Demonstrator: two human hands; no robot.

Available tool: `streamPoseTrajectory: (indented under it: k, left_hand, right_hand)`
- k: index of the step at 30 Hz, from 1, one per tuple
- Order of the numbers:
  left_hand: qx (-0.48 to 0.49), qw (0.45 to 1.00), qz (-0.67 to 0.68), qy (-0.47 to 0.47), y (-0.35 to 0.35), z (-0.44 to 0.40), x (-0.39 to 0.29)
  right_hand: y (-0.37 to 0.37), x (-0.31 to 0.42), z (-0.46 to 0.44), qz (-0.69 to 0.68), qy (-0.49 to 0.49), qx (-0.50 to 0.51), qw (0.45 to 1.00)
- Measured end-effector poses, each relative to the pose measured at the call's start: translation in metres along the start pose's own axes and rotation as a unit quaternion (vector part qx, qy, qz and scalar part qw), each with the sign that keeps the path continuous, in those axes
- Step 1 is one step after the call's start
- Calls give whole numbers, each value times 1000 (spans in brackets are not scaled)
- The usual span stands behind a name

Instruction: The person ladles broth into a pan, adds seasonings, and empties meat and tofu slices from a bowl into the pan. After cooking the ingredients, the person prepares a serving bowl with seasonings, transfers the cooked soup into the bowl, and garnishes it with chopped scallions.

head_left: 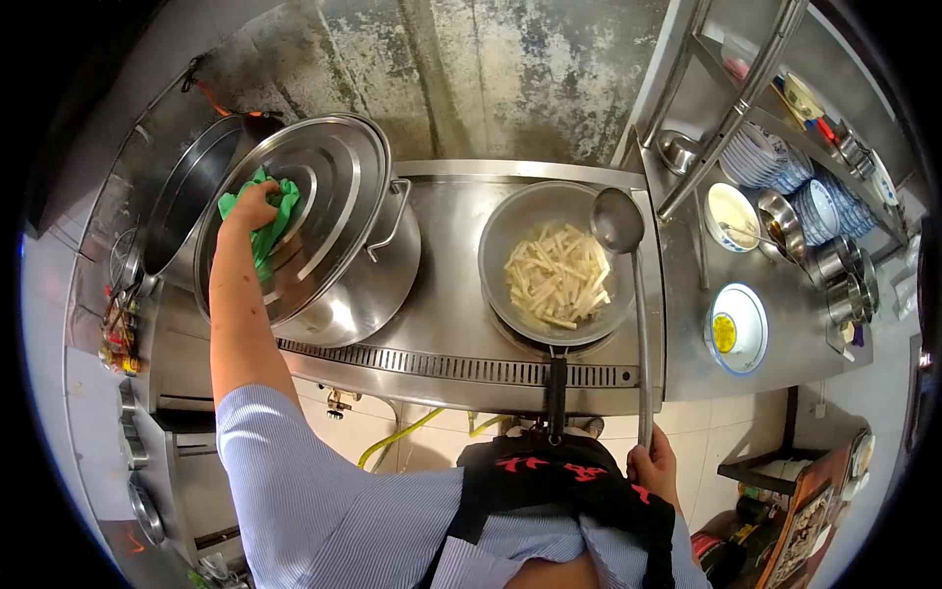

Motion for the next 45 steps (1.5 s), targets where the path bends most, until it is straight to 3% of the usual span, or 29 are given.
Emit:
streamPoseTrajectory:
  k: [7,9,10,11,13,15,17,18,19,20,21,23,24,27,28,29,30,31,32,33,34,35,37,39,41,43,45]
  left_hand:
    - [-69,996,44,27,14,-12,11]
    - [-37,990,126,48,32,-23,29]
    - [-64,991,62,97,34,-26,32]
    - [-23,991,125,39,44,-30,42]
    - [-72,996,28,45,35,-20,28]
    - [-73,996,20,53,57,-34,60]
    - [-23,991,104,76,67,-45,79]
    - [-39,991,98,77,86,-73,122]
    - [-44,998,46,-17,62,-58,104]
    - [-176,975,78,109,35,-47,77]
    - [-236,956,122,123,24,-60,84]
    - [-334,929,132,95,-27,-11,11]
    - [-387,905,153,91,-37,19,-22]
    - [-405,832,333,182,-28,120,-134]
    - [-325,826,441,129,-7,151,-168]
    - [-305,841,412,173,-2,188,-217]
    - [-234,848,460,118,18,224,-259]
    - [-171,867,452,125,34,255,-305]
    - [-64,785,607,111,94,270,-325]
    - [21,807,577,119,139,289,-358]
    - [132,803,569,114,141,316,-415]
    - [257,733,624,87,168,334,-461]
    - [382,667,638,41,210,371,-538]
    - [457,559,691,-31,226,396,-608]
    - [492,501,700,-130,250,399,-663]
    - [495,435,737,-149,270,394,-710]
    - [459,460,720,-243,255,392,-745]
  right_hand:
    - [1,0,-2,15,1,0,1000]
    - [1,10,5,27,15,0,1000]
    - [-1,4,2,31,13,-12,999]
    - [-2,7,1,58,7,-5,998]
    - [-4,0,-1,44,-19,-11,999]
    - [-2,0,-3,13,-51,-16,999]
    - [-1,7,3,2,-10,19,1000]
    - [-6,10,8,-5,10,27,1000]
    - [-7,12,9,15,8,22,1000]
    - [-13,14,7,78,-33,22,996]
    - [-17,12,3,142,-74,27,987]
    - [-18,7,-1,183,-148,51,971]
    - [-17,-4,-5,166,-137,70,974]
    - [-20,-8,-7,107,-64,97,987]
    - [-24,-3,-9,93,-50,112,988]
    - [-29,2,-11,77,-34,129,988]
    - [-35,5,-12,61,-18,147,987]
    - [-40,11,-15,63,-19,156,986]
    - [-46,16,-18,63,-23,167,984]
    - [-53,20,-20,63,-28,175,982]
    - [-59,23,-21,56,-31,186,980]
    - [-66,27,-22,50,-35,197,978]
    - [-81,37,-21,39,-70,210,974]
    - [-97,51,-19,29,-140,212,967]
    - [-118,50,-24,64,-139,217,964]
    - [-136,47,-25,85,-174,215,957]
    - [-159,34,-34,93,-148,214,961]
Point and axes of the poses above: each hand's wrist, its own z-axis away from the middle knuckle, its own y-axis out of the palm, x = y × z, the point moved 6 cm from there along -z, towards the middle knuckle, and after that the axes turned 11 degrees about -x, right-handed, at the moved point
